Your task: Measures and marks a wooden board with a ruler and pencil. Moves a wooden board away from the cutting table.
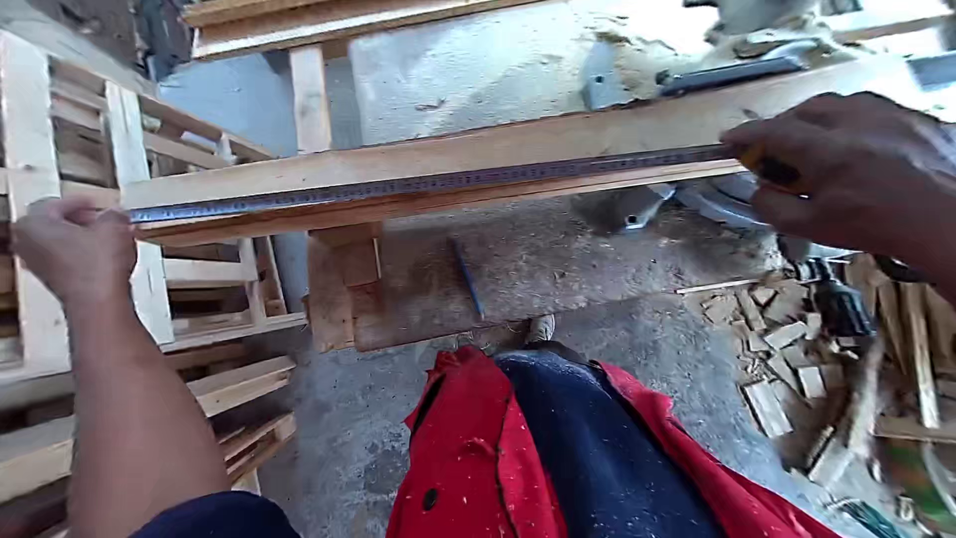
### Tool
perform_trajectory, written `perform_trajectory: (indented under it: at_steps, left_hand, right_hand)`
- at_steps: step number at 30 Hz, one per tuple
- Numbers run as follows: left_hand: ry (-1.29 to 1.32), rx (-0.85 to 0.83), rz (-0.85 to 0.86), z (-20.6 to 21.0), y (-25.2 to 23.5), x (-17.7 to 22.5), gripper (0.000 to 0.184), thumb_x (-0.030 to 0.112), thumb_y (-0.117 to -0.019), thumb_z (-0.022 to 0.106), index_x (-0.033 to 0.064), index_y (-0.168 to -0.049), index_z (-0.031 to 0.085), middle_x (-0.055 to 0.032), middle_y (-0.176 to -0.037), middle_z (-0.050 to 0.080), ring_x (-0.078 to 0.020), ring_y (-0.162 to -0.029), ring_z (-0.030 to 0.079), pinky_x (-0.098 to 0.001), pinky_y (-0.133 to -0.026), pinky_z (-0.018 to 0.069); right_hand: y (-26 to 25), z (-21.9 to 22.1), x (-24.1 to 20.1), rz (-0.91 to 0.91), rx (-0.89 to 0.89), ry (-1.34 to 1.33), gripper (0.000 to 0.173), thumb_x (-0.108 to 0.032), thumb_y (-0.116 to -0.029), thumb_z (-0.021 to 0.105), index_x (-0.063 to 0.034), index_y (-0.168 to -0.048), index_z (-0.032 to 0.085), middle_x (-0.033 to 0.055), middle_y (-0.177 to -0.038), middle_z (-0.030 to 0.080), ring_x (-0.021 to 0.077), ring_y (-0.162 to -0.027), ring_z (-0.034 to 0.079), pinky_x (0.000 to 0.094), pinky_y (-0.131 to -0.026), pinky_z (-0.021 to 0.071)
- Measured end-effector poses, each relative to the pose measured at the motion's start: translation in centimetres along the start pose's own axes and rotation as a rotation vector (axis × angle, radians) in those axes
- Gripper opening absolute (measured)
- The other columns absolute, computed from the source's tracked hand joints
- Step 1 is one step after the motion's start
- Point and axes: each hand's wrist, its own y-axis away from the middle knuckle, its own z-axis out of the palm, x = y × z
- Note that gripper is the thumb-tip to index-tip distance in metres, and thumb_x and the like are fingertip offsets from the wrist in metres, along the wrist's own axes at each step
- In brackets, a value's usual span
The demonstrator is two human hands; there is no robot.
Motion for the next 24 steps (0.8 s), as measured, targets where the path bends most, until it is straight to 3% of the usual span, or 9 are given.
perform_trajectory:
  at_steps: [3,5,7,9,12,16,19,22,24]
  left_hand:
    - [-0.103,0.1,0.226,0.1,7.6,6.2,0.051,0.041,-0.1051,0.049,0.0001,-0.133,0.059,-0.0276,-0.129,0.062,-0.0406,-0.117,0.062,-0.0595,-0.102,0.0483]
    - [-0.058,-0.057,0.353,3.7,14.9,10.9,0.043,0.036,-0.1078,0.049,-0.0028,-0.121,0.064,-0.027,-0.116,0.066,-0.0405,-0.104,0.067,-0.0622,-0.092,0.0534]
    - [-0.014,-0.25,0.423,9.6,21.4,14.5,0.031,0.031,-0.1043,0.058,0.0039,-0.11,0.072,-0.0166,-0.106,0.071,-0.0309,-0.093,0.071,-0.0574,-0.084,0.0585]
    - [-0.012,-0.404,0.324,14.9,26.1,17.4,0.029,0.037,-0.1004,0.065,0.011,-0.111,0.074,-0.0102,-0.1,0.074,-0.0278,-0.089,0.072,-0.0583,-0.082,0.059]
    - [-0.055,-0.495,0.168,19.0,29.5,20.5,0.047,0.047,-0.0952,0.07,0.0106,-0.125,0.068,-0.0154,-0.102,0.074,-0.0368,-0.094,0.071,-0.0679,-0.085,0.0547]
    - [-0.107,-0.405,0.11,22.2,30.7,22.1,0.043,0.027,-0.0923,0.075,0.0087,-0.13,0.066,-0.0163,-0.099,0.074,-0.0379,-0.092,0.071,-0.0662,-0.083,0.0543]
    - [-0.214,-0.381,0.06,21.5,32.2,23.3,0.053,0.025,-0.0865,0.077,0.0095,-0.135,0.061,-0.0159,-0.092,0.073,-0.0375,-0.087,0.07,-0.0641,-0.079,0.0543]
    - [-0.176,-0.422,0.247,19.5,35.1,25.0,0.056,0.024,-0.0895,0.07,0.0121,-0.142,0.053,-0.0088,-0.078,0.067,-0.029,-0.069,0.066,-0.0558,-0.064,0.0555]
    - [-0.063,-0.414,0.46,18.1,37.3,25.9,0.052,0.017,-0.0894,0.062,0.0138,-0.141,0.057,-0.0045,-0.075,0.062,-0.0218,-0.059,0.059,-0.0473,-0.054,0.0517]
  right_hand:
    - [0.8,0.4,2.6,-0.019,0.017,-0.001,0.052,-0.05,-0.0945,0.047,-0.0151,-0.131,0.061,0.0252,-0.114,0.062,0.0544,-0.101,0.061,0.0723,-0.071,0.0466]
    - [2.1,1.0,5.0,0.006,0.059,-0.01,0.067,-0.071,-0.0926,0.043,-0.0166,-0.126,0.063,0.0232,-0.107,0.064,0.0513,-0.097,0.062,0.0707,-0.07,0.0467]
    - [3.7,1.2,7.9,0.027,0.097,-0.011,0.07,-0.076,-0.0921,0.042,-0.0185,-0.125,0.064,0.0219,-0.106,0.064,0.0502,-0.096,0.063,0.0701,-0.07,0.0473]
    - [4.9,1.0,10.3,0.026,0.12,-0.009,0.063,-0.068,-0.0963,0.041,-0.017,-0.124,0.064,0.0227,-0.108,0.064,0.0508,-0.097,0.063,0.07,-0.072,0.0476]
    - [6.8,-1.0,11.9,0.073,0.119,-0.018,0.047,-0.049,-0.1009,0.048,-0.011,-0.122,0.066,0.0251,-0.107,0.065,0.0526,-0.101,0.062,0.0708,-0.074,0.0488]
    - [8.4,-2.2,17.7,0.126,0.173,0.073,0.033,-0.036,-0.1019,0.047,-0.0175,-0.116,0.07,0.0141,-0.104,0.067,0.0405,-0.098,0.065,0.0598,-0.068,0.0517]
    - [8.3,-1.6,20.3,0.133,0.176,0.062,0.032,-0.032,-0.1019,0.046,-0.0185,-0.116,0.071,0.0124,-0.103,0.066,0.0391,-0.097,0.065,0.0576,-0.065,0.051]
    - [7.2,-1.0,21.9,0.14,0.18,0.05,0.03,-0.032,-0.1014,0.047,-0.0188,-0.113,0.071,0.012,-0.102,0.067,0.0387,-0.097,0.065,0.0569,-0.064,0.0511]
    - [6.6,-0.3,22.8,0.153,0.169,0.053,0.029,-0.032,-0.1015,0.048,-0.019,-0.11,0.071,0.0111,-0.101,0.067,0.0374,-0.097,0.066,0.0554,-0.064,0.0514]
